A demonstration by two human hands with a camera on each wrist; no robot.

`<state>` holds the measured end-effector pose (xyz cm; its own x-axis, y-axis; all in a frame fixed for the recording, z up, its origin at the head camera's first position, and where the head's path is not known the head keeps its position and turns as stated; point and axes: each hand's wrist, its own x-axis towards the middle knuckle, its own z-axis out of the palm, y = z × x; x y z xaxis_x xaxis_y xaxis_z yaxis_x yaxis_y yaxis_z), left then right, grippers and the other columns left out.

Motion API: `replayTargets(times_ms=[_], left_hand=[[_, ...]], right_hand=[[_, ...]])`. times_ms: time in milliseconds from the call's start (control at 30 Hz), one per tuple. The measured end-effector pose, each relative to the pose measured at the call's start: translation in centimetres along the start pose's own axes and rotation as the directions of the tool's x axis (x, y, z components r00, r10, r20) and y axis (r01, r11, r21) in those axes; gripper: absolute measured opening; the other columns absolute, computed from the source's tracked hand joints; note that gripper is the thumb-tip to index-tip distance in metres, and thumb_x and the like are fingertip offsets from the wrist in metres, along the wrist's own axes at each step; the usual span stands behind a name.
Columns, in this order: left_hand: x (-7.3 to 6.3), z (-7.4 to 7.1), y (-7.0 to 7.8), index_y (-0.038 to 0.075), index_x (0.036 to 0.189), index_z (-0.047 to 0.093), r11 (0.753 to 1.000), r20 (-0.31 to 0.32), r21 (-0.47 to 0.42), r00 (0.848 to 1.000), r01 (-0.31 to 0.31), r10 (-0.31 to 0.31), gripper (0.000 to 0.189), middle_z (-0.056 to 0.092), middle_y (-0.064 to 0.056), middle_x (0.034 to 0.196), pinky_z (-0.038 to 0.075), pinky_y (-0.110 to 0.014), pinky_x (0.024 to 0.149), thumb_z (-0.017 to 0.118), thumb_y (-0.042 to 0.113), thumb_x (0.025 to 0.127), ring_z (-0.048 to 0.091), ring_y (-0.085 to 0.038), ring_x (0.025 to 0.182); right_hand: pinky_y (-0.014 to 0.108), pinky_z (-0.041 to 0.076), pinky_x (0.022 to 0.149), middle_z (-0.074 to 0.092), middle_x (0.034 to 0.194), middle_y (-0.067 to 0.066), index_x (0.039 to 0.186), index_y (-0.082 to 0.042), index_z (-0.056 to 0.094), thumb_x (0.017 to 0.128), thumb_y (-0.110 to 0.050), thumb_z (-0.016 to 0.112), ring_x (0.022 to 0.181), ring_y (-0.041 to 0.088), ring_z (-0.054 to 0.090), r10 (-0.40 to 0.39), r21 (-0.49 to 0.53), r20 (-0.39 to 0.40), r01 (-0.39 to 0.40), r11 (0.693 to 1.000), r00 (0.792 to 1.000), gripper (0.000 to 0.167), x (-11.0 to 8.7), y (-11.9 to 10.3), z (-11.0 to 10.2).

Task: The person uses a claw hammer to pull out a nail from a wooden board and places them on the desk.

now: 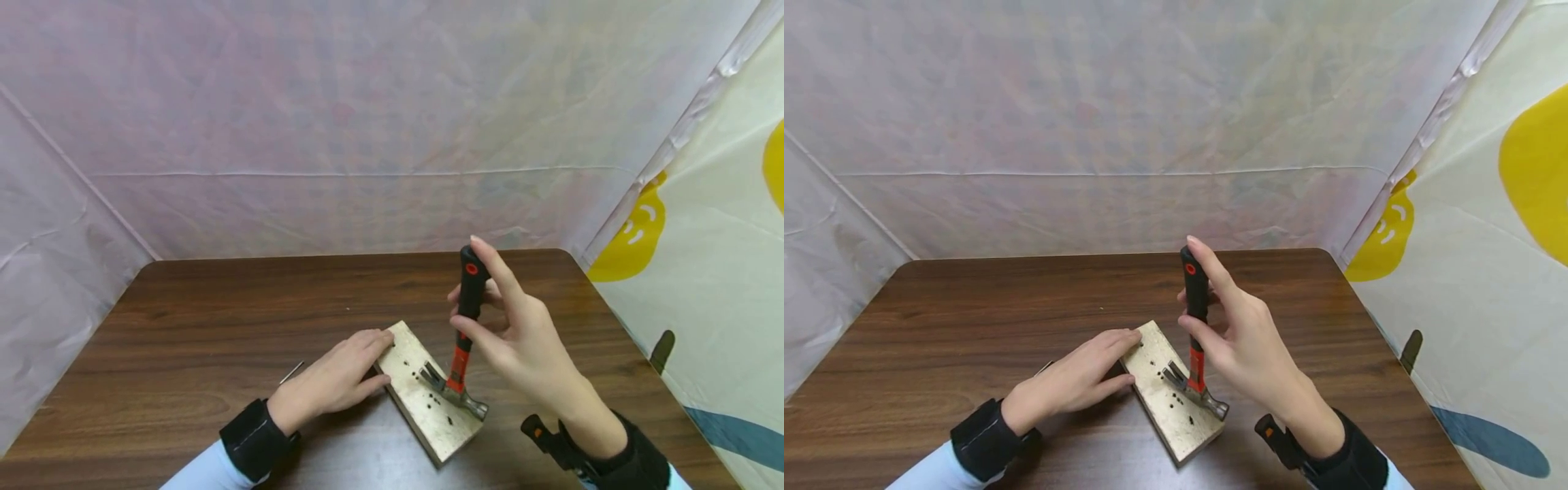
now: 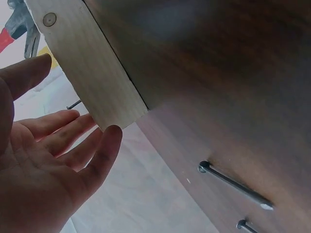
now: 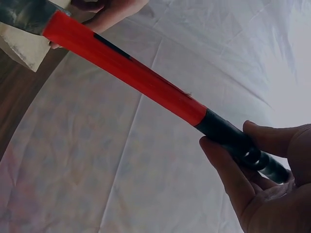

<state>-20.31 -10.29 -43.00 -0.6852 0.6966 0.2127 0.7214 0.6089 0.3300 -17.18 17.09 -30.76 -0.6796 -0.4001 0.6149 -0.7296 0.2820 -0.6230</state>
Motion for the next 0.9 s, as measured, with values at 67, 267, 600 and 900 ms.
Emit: replayTargets(times_ms=[67,267,600,900], left_hand=[[0.0,0.0,0.0,-0.010,0.147,0.046,1.000,-0.008,0.007,1.000,-0.009,0.009,0.063,0.051,-0.024,0.146,0.041,-0.048,0.111,0.071,0.023,0.099,0.048,-0.037,0.136],[0.0,0.1,0.0,-0.008,0.147,0.047,1.000,-0.007,0.008,1.000,-0.007,0.007,0.064,0.051,-0.023,0.147,0.041,-0.049,0.111,0.071,0.026,0.099,0.048,-0.037,0.137],[0.0,0.1,0.1,-0.010,0.146,0.047,1.000,-0.010,0.003,1.000,-0.020,0.020,0.061,0.053,-0.023,0.145,0.042,-0.050,0.110,0.071,0.022,0.099,0.049,-0.038,0.136],[0.0,0.0,0.0,-0.009,0.146,0.047,1.000,0.004,0.002,1.000,-0.012,0.012,0.062,0.053,-0.022,0.145,0.042,-0.050,0.111,0.071,0.023,0.099,0.048,-0.038,0.136]], right_hand=[[0.030,0.061,0.064,0.068,0.109,0.010,0.164,-0.012,0.024,0.084,0.019,0.074,0.098,0.028,0.071,-0.012,-0.013,0.013,0.012,1.000,1.000,0.099,0.4,0.0,0.2],[0.025,0.058,0.059,0.070,0.106,0.006,0.164,-0.020,0.026,0.082,0.016,0.077,0.094,0.020,0.071,-0.025,-0.089,0.049,0.030,0.996,0.998,0.103,1.6,-0.1,0.9],[0.029,0.052,0.058,0.070,0.103,-0.002,0.166,-0.026,0.021,0.087,0.005,0.079,0.089,0.011,0.068,-0.033,-0.176,0.140,0.058,0.983,0.990,0.103,3.9,0.5,1.8],[0.027,0.048,0.051,0.071,0.103,-0.001,0.166,-0.029,0.017,0.088,0.003,0.078,0.087,0.009,0.066,-0.001,-0.175,0.173,0.032,0.984,0.985,0.104,4.8,0.6,2.4]])
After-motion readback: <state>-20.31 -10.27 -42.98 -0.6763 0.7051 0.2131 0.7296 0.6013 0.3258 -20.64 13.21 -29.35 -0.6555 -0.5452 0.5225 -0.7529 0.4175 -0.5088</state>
